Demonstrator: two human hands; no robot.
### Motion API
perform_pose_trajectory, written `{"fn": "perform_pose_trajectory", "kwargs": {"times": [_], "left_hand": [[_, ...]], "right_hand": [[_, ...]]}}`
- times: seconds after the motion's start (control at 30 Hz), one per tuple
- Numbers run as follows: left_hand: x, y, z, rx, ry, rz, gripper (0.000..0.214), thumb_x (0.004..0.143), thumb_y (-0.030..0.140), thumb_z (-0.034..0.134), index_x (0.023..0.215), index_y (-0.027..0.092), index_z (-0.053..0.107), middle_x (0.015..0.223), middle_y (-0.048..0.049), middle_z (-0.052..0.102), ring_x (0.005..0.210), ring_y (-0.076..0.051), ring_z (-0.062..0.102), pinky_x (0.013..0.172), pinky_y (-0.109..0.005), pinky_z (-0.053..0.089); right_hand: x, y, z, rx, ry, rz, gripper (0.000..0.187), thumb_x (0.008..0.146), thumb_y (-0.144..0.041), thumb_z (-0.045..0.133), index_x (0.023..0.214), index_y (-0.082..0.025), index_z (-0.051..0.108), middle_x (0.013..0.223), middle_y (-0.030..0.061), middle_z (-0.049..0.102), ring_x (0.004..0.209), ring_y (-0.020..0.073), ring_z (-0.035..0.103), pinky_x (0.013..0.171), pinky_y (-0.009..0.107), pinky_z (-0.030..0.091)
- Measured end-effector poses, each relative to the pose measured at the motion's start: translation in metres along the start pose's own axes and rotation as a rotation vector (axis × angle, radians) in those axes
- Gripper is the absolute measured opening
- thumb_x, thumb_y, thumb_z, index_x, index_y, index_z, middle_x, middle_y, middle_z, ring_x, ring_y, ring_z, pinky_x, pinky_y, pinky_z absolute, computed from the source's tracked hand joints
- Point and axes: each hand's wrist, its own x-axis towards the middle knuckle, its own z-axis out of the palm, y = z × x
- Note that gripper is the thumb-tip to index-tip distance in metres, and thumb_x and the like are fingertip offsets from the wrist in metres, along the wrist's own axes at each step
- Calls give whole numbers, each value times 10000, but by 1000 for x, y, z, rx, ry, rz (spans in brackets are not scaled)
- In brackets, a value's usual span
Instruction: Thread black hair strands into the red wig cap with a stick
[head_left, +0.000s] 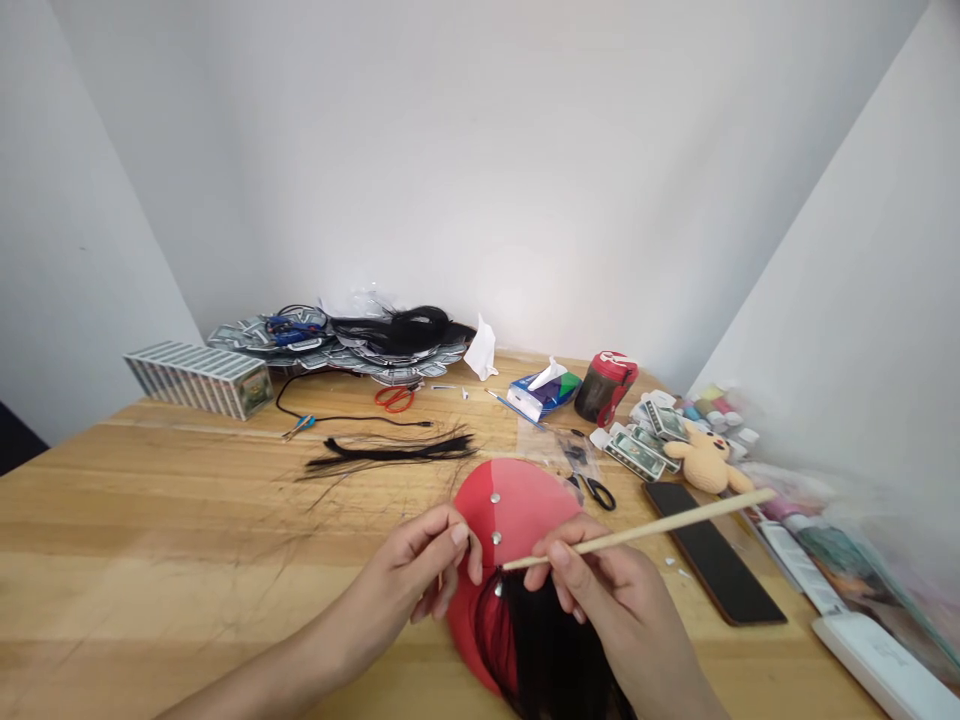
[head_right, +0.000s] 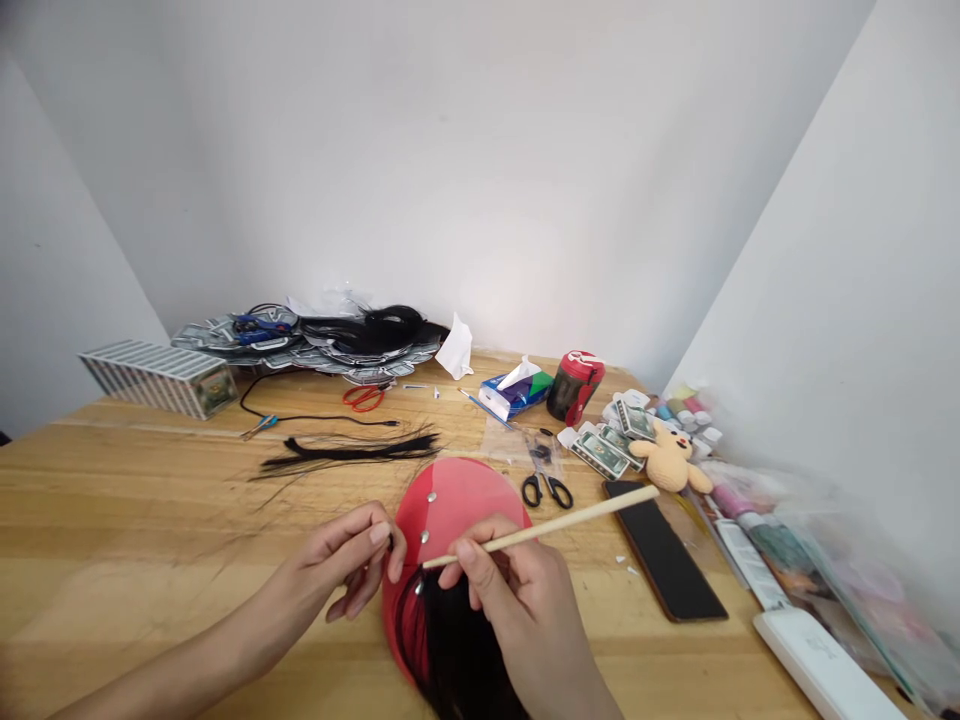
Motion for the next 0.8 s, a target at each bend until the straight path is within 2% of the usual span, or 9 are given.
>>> {"fn": "perform_pose_trajectory", "kwargs": {"times": [0.4,0.8], "left_hand": [[-4,-4,2,-29,-55,18,432,933,579,511,793,179,590,551,62,432,478,-99,369,464,-227,225],[-3,-2,4,-43,-74,24,429,942,571,504,794,179,595,542,65,436,470,-94,361,461,-231,225]], "right_hand": [[0,2,1,-14,51,2,490,916,-566,563,638,-175,660,554,20,598,466,115,496,446,222,392],[-4,11,3,23,78,61,466,934,-558,548,684,-179,651,597,22,610,493,115,507,468,218,396]]}}
